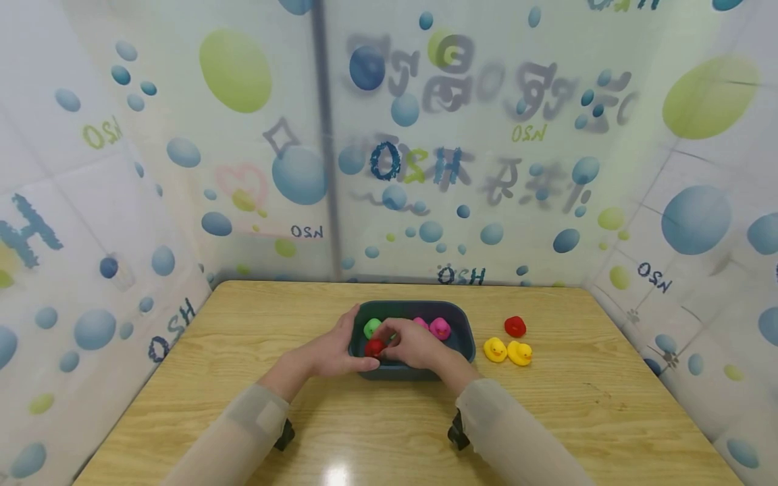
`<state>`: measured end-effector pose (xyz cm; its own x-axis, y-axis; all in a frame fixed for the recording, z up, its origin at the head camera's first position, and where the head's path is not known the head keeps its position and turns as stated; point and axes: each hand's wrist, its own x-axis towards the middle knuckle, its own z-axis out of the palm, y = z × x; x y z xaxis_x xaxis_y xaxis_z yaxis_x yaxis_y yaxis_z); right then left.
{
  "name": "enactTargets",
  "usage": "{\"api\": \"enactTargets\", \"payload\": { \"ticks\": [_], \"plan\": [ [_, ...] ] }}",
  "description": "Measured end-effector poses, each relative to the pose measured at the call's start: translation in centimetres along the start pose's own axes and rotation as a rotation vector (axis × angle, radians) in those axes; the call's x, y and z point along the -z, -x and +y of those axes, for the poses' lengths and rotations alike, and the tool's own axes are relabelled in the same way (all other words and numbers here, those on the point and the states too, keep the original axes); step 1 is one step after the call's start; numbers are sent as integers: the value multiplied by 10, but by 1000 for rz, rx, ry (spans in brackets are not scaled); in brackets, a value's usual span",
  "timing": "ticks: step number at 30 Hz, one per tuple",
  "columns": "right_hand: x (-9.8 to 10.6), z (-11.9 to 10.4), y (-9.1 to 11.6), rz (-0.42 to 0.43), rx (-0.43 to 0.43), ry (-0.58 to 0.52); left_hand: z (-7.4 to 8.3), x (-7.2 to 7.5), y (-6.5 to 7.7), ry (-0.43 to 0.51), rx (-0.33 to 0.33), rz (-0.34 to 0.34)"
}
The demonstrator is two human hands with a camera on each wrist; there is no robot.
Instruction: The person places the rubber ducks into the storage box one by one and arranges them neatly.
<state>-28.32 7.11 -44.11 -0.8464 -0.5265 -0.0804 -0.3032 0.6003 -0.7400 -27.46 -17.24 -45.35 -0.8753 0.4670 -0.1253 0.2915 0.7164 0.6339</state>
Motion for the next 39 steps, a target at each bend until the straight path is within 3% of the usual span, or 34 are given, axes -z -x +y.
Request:
{"api": "enactTargets", "payload": {
  "ticks": [13,24,39],
  "plan": [
    [13,10,15,32,32,42,-1,0,0,2,-13,3],
    [34,25,44,86,87,83,-1,-1,2,4,9,11],
    [86,48,99,200,5,0,0,-1,-1,-9,21,6]
  ]
}}
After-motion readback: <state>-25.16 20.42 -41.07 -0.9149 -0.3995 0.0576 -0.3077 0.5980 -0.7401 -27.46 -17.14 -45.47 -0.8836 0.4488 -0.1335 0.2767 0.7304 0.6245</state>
